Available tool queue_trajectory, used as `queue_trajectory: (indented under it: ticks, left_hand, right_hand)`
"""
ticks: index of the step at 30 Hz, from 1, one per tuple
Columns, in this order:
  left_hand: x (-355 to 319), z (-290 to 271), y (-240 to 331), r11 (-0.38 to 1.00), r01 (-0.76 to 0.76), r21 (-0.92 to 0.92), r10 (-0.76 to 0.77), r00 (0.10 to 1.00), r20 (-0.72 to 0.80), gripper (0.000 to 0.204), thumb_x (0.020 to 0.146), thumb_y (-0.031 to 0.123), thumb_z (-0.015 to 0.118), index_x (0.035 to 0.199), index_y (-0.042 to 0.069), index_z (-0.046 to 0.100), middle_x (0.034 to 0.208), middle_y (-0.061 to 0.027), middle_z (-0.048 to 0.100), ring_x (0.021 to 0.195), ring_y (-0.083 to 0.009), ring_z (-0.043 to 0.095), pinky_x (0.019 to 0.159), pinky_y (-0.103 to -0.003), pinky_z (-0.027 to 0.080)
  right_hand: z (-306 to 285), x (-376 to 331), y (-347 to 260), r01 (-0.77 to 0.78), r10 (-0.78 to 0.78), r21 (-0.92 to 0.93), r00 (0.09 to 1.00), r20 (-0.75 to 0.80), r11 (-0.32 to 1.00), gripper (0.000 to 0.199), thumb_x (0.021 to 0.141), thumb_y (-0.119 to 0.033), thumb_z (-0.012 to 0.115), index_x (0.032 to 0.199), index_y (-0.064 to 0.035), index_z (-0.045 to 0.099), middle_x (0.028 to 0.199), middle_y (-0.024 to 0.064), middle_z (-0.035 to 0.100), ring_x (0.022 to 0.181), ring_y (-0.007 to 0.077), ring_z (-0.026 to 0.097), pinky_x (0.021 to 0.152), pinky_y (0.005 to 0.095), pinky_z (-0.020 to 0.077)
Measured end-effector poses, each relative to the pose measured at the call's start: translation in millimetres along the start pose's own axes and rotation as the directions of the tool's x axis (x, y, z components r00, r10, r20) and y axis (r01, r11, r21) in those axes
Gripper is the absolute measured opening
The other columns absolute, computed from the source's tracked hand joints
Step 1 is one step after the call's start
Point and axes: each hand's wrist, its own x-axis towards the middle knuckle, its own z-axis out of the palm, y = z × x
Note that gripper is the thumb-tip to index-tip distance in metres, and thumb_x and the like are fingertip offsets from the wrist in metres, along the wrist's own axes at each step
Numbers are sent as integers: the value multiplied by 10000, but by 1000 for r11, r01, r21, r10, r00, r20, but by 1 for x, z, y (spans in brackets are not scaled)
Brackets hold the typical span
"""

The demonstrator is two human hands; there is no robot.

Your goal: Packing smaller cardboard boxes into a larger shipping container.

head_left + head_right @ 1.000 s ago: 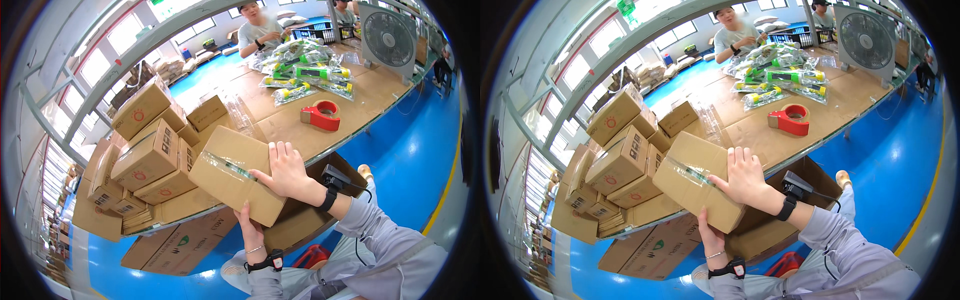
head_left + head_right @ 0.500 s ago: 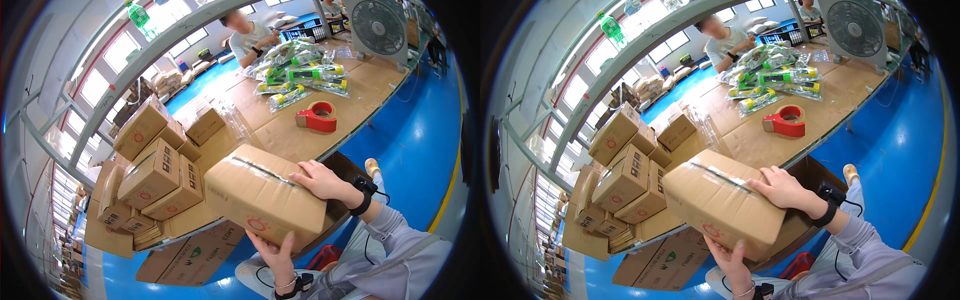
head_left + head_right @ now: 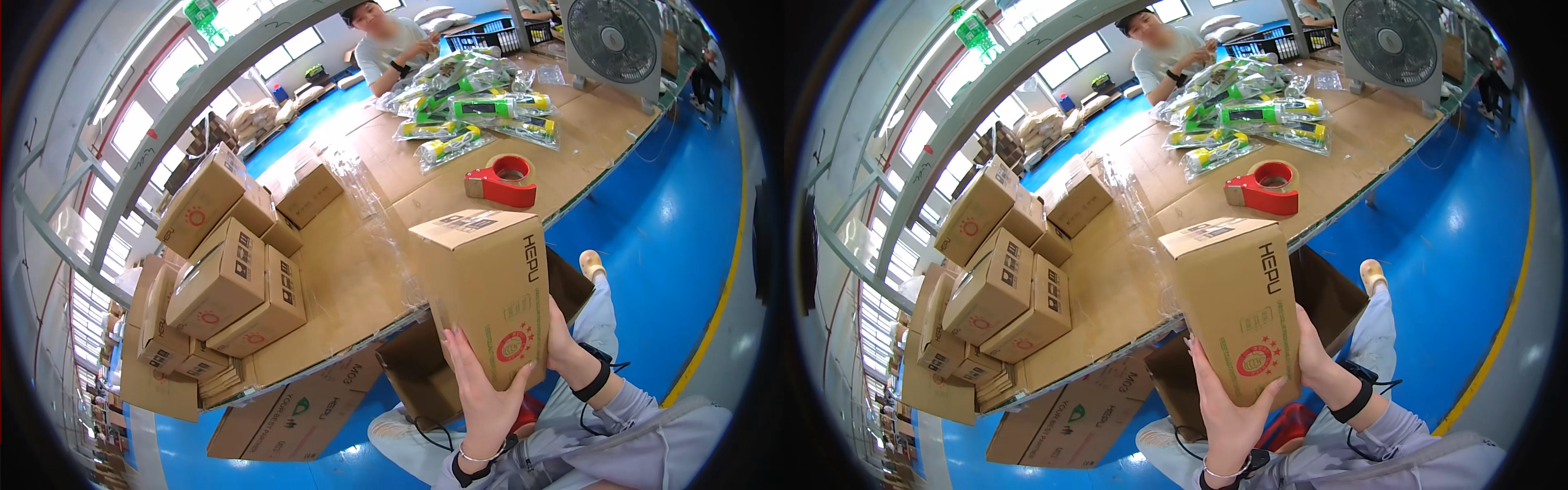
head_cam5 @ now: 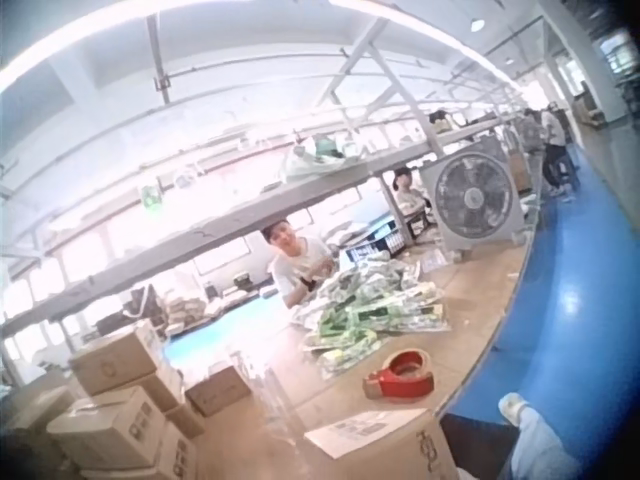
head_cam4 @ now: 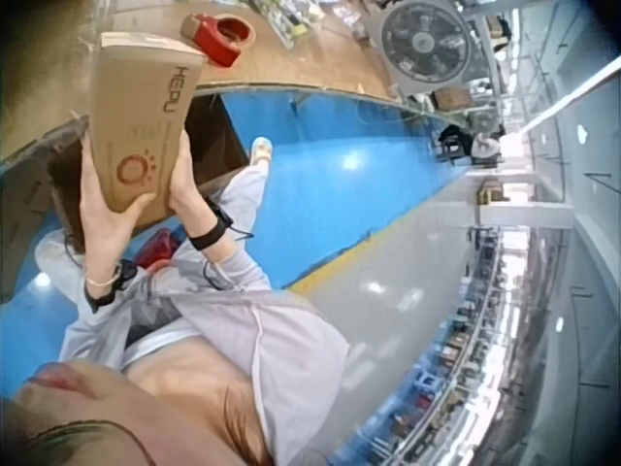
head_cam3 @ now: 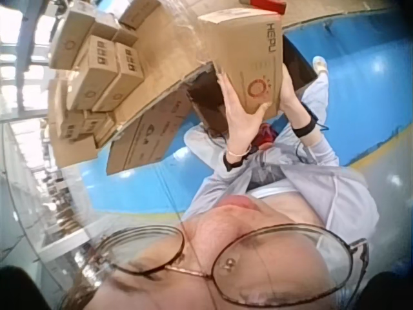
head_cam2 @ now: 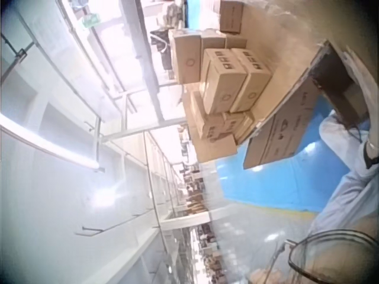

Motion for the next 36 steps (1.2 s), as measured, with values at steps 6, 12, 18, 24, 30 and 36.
queue_trajectory:
  ticks: [6,12,18,24,30,36]
  left_hand:
    - [20,-19,3,982,-139,128,117,979,164,1031,643,124,833,1455,-17,214,1480,-271,247,1359,-447,276,1082,-462,308]
    - [28,-2,19,897,-360,257,262,900,348,988,651,168,802,1480,149,263,1486,-266,238,1353,-508,220,1062,-575,260]
    - [36,-23,11,827,-517,-219,517,547,659,877,735,501,728,1439,125,366,1525,-225,187,1416,-441,101,1117,-551,152]
    - [13,-8,-31,936,-251,247,120,887,446,916,771,482,719,1473,102,271,1533,-272,83,1423,-438,-58,1124,-542,74]
    - [2,0,-92,969,186,-161,-138,953,270,1157,578,285,891,1467,54,186,1422,-238,301,1317,-358,326,1068,-420,318]
    - [-37,26,-28,959,52,277,-106,978,182,1206,521,404,899,1444,49,208,1127,-201,412,1034,-357,424,933,-469,370]
  right_hand:
    - [-14,-18,32,251,-258,161,966,22,954,648,976,-554,257,1366,-59,408,1342,102,499,1232,226,481,1036,358,366]
    - [-11,-27,40,345,-323,289,939,-120,893,608,968,-524,374,1391,-88,385,1377,95,468,1263,239,450,1059,385,355]
    - [-49,-18,22,290,-266,413,957,-115,863,664,936,-593,394,1392,-110,392,1376,112,467,1258,280,459,1053,417,380]
    - [-107,-4,32,141,-186,467,981,51,873,654,877,-575,540,1315,-92,484,1284,96,551,1197,267,510,1007,441,412]
    - [-137,-1,71,71,-110,354,990,92,932,559,868,-433,629,1285,-82,505,1235,70,586,1143,213,547,969,392,426]
    - [-178,-18,65,58,-171,531,971,167,845,564,876,-388,635,1300,-44,493,1265,80,566,1139,196,554,977,351,441]
